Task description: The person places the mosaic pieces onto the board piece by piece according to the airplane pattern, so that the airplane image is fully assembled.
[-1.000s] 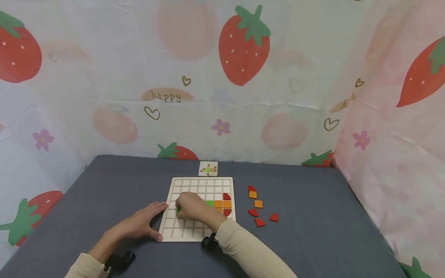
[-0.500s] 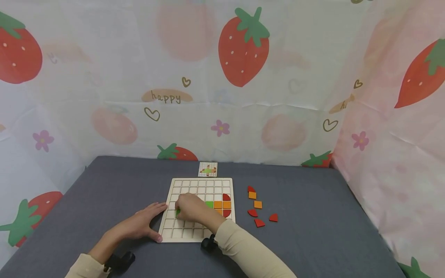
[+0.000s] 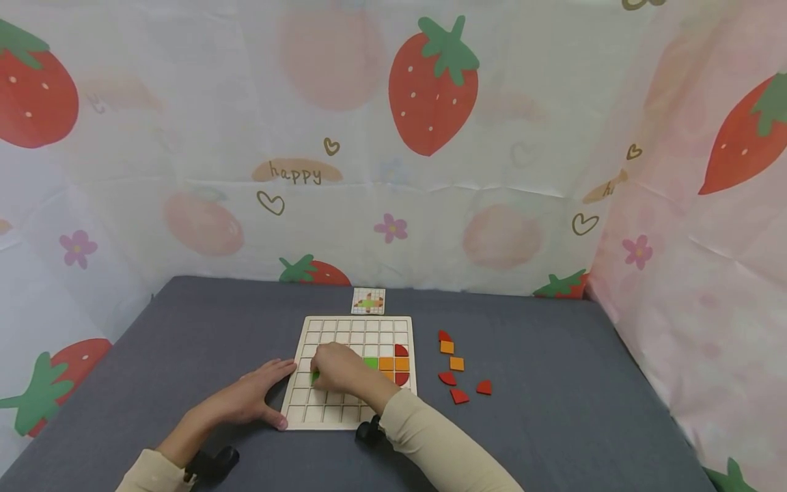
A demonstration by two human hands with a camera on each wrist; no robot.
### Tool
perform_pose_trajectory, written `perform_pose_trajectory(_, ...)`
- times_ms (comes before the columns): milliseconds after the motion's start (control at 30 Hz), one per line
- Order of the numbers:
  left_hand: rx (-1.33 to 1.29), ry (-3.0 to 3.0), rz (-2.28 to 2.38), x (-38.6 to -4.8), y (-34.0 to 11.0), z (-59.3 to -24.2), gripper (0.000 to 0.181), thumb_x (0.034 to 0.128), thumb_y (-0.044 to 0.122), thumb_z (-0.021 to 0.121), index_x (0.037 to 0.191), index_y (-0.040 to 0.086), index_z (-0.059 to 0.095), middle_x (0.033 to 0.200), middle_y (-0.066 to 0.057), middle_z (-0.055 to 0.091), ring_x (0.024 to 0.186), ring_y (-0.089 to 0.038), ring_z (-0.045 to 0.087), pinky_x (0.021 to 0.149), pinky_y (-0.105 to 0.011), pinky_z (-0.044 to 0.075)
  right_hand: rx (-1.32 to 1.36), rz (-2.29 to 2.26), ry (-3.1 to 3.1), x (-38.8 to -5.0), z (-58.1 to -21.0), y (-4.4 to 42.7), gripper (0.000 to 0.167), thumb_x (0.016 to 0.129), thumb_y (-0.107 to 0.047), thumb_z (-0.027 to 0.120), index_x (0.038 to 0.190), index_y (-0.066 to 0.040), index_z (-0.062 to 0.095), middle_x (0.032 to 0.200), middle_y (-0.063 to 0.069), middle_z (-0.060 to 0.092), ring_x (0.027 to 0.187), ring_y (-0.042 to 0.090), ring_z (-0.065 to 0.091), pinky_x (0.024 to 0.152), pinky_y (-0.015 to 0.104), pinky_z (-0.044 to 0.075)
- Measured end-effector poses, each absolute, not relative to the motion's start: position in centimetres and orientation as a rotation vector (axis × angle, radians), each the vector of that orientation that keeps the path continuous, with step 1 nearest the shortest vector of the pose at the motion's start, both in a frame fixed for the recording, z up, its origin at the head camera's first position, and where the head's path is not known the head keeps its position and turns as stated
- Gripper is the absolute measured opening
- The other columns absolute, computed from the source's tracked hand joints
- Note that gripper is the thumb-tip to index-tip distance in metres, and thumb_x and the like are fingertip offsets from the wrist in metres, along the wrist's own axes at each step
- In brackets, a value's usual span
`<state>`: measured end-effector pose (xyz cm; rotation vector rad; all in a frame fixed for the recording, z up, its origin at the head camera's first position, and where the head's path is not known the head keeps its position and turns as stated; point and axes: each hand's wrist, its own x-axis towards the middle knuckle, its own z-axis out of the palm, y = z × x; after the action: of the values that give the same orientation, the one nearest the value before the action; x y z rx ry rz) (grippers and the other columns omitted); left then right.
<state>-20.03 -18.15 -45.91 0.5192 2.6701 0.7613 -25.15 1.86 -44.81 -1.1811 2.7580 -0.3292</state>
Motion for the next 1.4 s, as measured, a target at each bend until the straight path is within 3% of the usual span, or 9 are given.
perform_pose_trajectory(300,0.521,2.664,0.768,-19.9,-18.1,-45.9,0.100,0.0651,0.032,0.088,0.145,-0.004,0.040,0.153,-0.023,0.036,0.144,-0.049,0.024,0.106,-0.071,0.023,-1.136,-0.404,2.704,-25.4,-44.2,2.5,0.024,0.087,-0.019,0.070,0.109,-0.011,0.075,0.101,0.000,0.071,0.090,0.009,0.064,0.080,0.022,0.052)
perform_pose_trajectory(600,0.511,2.663,0.763,-19.8,-17.8,-45.7,0.100,0.0649,0.030,0.088,0.145,-0.004,0.040,0.153,-0.023,0.037,0.144,-0.049,0.024,0.107,-0.071,0.023,-1.061,-0.693,2.669,-26.4,-43.3,7.1,0.023,0.091,-0.015,0.065,0.110,-0.005,0.073,0.105,0.007,0.069,0.095,0.020,0.063,0.081,0.032,0.052)
perform_pose_trajectory(733,0.503,2.675,0.744,-19.8,-17.7,-45.6,0.100,0.0643,0.030,0.088,0.145,-0.004,0.040,0.153,-0.023,0.037,0.144,-0.048,0.025,0.108,-0.070,0.023,-0.943,-0.792,2.692,-26.8,-43.0,10.1,0.023,0.091,-0.014,0.066,0.110,-0.004,0.073,0.103,0.007,0.068,0.093,0.020,0.060,0.080,0.035,0.051)
perform_pose_trajectory(1067,0.528,2.682,0.755,-19.6,-17.9,-45.5,0.100,0.0639,0.029,0.088,0.144,-0.006,0.040,0.152,-0.026,0.038,0.144,-0.049,0.025,0.108,-0.070,0.024,-0.827,-0.786,2.801,-26.3,-42.8,16.6,0.020,0.088,-0.014,0.070,0.104,-0.003,0.074,0.094,0.004,0.065,0.081,0.012,0.057,0.070,0.025,0.049)
perform_pose_trajectory(1400,0.529,2.675,0.756,-19.8,-18.1,-45.7,0.101,0.0642,0.031,0.088,0.145,-0.005,0.039,0.153,-0.025,0.037,0.144,-0.049,0.024,0.108,-0.070,0.023,-0.736,-0.768,2.885,-24.8,-43.9,21.4,0.019,0.086,-0.012,0.072,0.101,-0.002,0.073,0.093,0.003,0.066,0.084,0.015,0.061,0.073,0.030,0.053)
